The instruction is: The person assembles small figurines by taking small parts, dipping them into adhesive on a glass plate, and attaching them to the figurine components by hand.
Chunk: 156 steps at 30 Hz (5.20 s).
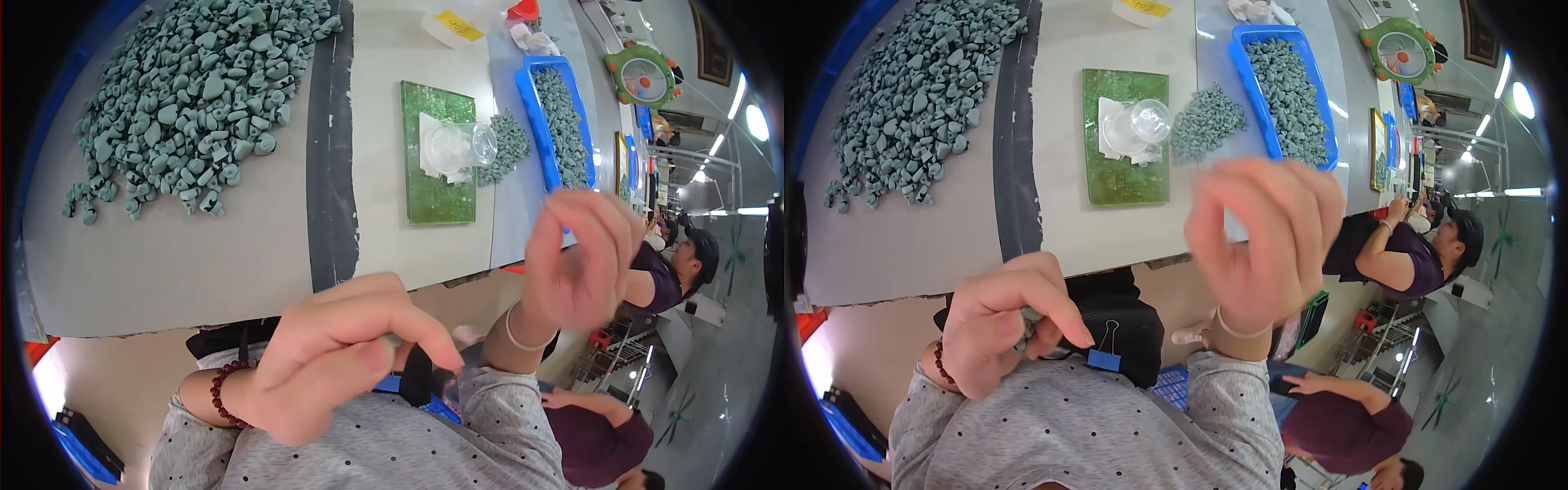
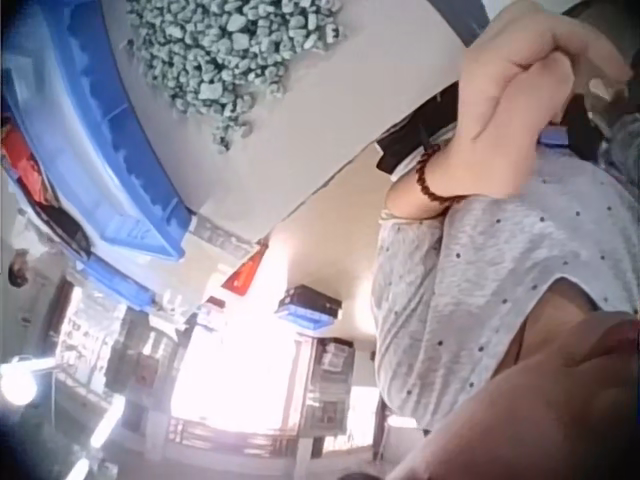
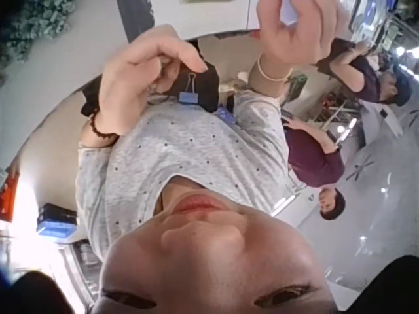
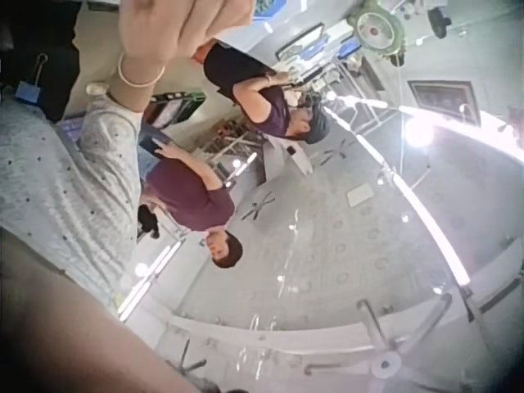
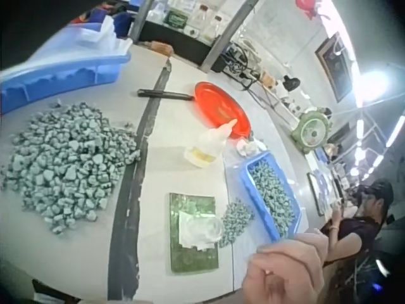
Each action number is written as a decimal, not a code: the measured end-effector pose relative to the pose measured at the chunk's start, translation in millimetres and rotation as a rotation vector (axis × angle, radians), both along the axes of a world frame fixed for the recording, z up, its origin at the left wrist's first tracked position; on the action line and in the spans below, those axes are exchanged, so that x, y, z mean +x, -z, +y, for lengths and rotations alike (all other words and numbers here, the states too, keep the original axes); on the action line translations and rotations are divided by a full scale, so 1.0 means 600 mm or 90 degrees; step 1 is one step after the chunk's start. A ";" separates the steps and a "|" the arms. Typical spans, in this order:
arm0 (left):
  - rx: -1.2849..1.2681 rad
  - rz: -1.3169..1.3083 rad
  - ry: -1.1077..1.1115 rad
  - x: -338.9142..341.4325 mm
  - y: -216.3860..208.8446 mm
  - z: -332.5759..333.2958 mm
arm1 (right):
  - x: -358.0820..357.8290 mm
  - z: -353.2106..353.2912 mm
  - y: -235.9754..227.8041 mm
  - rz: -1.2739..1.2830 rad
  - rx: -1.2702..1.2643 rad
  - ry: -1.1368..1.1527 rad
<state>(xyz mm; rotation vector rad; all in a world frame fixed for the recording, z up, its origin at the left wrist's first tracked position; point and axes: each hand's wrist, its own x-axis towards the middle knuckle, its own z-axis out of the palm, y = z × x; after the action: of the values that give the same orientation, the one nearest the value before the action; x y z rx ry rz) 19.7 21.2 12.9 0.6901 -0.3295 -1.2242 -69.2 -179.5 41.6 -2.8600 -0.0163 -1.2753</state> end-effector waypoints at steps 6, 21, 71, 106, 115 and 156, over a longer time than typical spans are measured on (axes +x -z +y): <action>-0.069 0.085 0.028 -0.006 0.003 -0.008 | 0.031 -0.037 0.026 0.056 -0.115 -0.011; -0.194 0.019 -0.032 -0.012 0.038 0.003 | 0.034 -0.030 0.020 0.118 -0.151 0.010; -0.119 -0.564 -0.260 -0.033 0.036 0.002 | -0.053 0.109 -0.004 0.099 0.203 -0.116; -0.107 0.583 0.025 -0.029 -0.011 0.005 | 0.197 -0.140 0.038 0.269 0.655 -0.153; -0.142 0.577 0.024 -0.024 -0.001 0.004 | 0.056 -0.119 -0.019 0.143 0.377 -0.026; -0.114 0.617 0.043 -0.022 0.000 0.002 | 0.041 -0.100 -0.031 0.084 -0.258 0.072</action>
<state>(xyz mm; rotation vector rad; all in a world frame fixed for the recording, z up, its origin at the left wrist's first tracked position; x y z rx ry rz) 6.6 22.4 12.6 -0.1136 0.3475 -1.4289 -44.5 -239.6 60.2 -3.3290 -0.1275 -1.2192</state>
